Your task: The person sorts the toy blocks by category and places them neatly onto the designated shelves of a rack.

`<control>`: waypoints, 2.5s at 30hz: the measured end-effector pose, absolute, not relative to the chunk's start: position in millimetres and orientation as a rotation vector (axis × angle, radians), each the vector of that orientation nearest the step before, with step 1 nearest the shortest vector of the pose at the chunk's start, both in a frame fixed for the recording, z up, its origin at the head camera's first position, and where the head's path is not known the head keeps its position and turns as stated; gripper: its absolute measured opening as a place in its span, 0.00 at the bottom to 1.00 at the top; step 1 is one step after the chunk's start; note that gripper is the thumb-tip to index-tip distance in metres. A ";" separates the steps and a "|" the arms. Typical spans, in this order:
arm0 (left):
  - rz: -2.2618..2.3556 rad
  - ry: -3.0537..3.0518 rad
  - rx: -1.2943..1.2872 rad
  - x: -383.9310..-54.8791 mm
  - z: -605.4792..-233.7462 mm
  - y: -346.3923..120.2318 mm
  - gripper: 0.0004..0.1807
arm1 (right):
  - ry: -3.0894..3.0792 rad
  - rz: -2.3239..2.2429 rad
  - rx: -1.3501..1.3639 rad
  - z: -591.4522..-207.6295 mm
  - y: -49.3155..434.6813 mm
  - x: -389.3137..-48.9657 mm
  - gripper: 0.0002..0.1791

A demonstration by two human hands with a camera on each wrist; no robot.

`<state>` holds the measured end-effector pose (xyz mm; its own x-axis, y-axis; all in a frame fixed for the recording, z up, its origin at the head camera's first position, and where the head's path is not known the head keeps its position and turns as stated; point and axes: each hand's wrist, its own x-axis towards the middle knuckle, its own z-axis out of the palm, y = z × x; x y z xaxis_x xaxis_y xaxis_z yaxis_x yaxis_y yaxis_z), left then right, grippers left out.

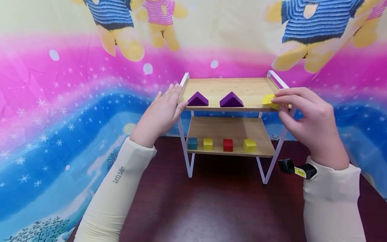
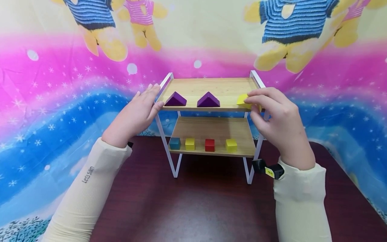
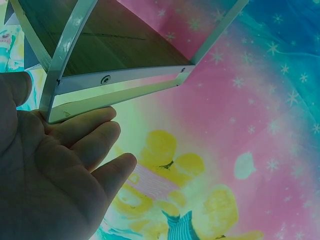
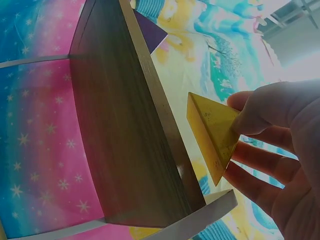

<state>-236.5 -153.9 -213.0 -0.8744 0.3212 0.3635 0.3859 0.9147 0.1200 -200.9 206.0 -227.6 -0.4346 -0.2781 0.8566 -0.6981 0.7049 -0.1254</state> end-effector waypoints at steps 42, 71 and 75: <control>-0.281 -2.723 -0.518 -235.0 -214.6 -153.6 0.38 | -2.234 0.456 0.928 -203.5 201.0 -227.7 0.18; -0.288 -2.705 -0.527 -237.0 -215.6 -153.3 0.38 | -2.254 0.453 0.873 -206.7 197.8 -232.5 0.18; -0.287 -2.705 -0.532 -236.8 -215.5 -153.3 0.38 | -2.227 0.449 0.880 -209.3 198.2 -231.6 0.18</control>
